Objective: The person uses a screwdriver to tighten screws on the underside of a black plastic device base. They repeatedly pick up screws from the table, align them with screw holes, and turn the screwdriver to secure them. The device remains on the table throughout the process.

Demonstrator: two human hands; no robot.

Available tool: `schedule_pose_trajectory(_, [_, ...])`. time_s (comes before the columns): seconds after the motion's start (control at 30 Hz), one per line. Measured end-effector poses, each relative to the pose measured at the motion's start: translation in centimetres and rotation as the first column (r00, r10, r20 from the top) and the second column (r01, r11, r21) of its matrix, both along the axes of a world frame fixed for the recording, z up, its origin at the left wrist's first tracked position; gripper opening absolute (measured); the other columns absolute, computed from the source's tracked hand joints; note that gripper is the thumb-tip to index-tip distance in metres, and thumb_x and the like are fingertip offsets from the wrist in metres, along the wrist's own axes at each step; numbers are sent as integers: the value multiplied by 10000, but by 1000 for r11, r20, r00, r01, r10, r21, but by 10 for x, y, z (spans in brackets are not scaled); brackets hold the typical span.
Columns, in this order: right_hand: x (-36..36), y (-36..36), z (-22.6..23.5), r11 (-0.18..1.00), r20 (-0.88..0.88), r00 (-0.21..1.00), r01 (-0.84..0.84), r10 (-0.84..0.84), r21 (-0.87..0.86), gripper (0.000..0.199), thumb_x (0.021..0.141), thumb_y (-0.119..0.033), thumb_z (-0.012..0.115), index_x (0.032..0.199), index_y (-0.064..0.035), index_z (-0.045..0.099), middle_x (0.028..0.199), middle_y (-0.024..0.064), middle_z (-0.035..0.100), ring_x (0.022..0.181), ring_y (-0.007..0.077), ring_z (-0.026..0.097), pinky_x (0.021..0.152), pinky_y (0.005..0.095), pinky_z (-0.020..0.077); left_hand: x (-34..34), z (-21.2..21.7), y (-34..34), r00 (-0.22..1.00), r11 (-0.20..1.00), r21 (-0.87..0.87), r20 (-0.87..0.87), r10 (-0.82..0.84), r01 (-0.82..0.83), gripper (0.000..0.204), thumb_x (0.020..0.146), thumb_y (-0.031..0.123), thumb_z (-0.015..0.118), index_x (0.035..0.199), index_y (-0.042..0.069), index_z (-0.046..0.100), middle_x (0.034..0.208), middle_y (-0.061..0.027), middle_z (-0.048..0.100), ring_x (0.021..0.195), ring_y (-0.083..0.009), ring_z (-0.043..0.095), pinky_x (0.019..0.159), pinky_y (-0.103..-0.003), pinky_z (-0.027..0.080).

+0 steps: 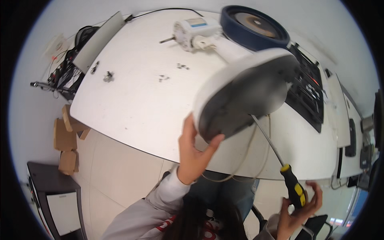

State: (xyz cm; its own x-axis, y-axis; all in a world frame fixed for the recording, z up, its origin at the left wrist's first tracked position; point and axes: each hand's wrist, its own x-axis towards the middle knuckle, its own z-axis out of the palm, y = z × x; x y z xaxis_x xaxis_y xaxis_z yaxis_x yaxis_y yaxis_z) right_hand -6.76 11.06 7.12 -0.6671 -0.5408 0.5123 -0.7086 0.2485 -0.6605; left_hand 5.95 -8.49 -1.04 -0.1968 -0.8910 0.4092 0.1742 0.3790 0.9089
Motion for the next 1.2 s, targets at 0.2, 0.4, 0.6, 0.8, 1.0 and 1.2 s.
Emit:
schedule_pose_trajectory(0.2, [-24, 41, 1, 980, 56, 994, -106, 98, 168, 422, 860, -271, 608, 1165, -5, 489, 1027, 141, 534, 709, 182, 563, 587, 286, 461, 1, 7, -1, 998, 998, 27, -22, -53, 53, 614, 729, 12, 687, 1260, -26, 380, 1094, -143, 551, 1008, -207, 541, 875, -310, 412])
schedule_pose_trajectory(0.4, [-10, 18, 12, 976, 23, 994, -113, 111, 185, 483, 791, -142, 684, 1201, -17, 461, 1063, 141, 528, 865, 211, 537, 719, 286, 431, 5, 6, -2, 993, 988, 103, 17, -116, 114, 596, 712, -20, 678, 1232, 4, 387, 1126, -93, 505, 1058, -181, 486, 909, -302, 360])
schedule_pose_trajectory(0.6, [-17, 30, 10, 950, -192, 978, -17, 80, 311, 504, 796, -86, 670, 1220, -1, 410, 1012, 155, 538, 856, 236, 584, 692, 317, 481, 5, 5, -3, 995, 992, 80, 24, -98, 96, 591, 715, 11, 686, 1234, -1, 404, 1120, -151, 531, 1041, -252, 528, 887, -323, 395])
schedule_pose_trajectory(0.8, [-18, 36, -1, 977, 262, 962, -119, 70, 175, 504, 917, -424, 448, 1186, 1, 414, 959, 152, 544, 625, 164, 501, 610, 279, 423, 6, 5, -2, 995, 991, 86, 22, -101, 98, 590, 712, 26, 692, 1232, 2, 414, 1133, -180, 534, 1046, -296, 541, 878, -339, 413])
schedule_pose_trajectory(1.0, [1, 17, 14, 960, 67, 997, -63, 46, 272, 596, 723, -2, 701, 1233, -8, 393, 1118, 171, 496, 732, 180, 480, 647, 291, 414, 7, 8, -3, 990, 988, 82, 45, -131, 127, 604, 719, -22, 677, 1242, -5, 375, 1097, -99, 526, 1018, -176, 510, 891, -294, 373])
schedule_pose_trajectory(1.2, [-13, 31, 1, 994, -133, 988, -60, 72, 95, 462, 829, -257, 637, 1170, 5, 468, 973, 140, 533, 731, 179, 523, 634, 302, 448, 9, 6, -4, 991, 990, 58, 47, -129, 126, 597, 724, -23, 676, 1240, -5, 376, 1086, -107, 531, 1015, -181, 513, 891, -297, 375])
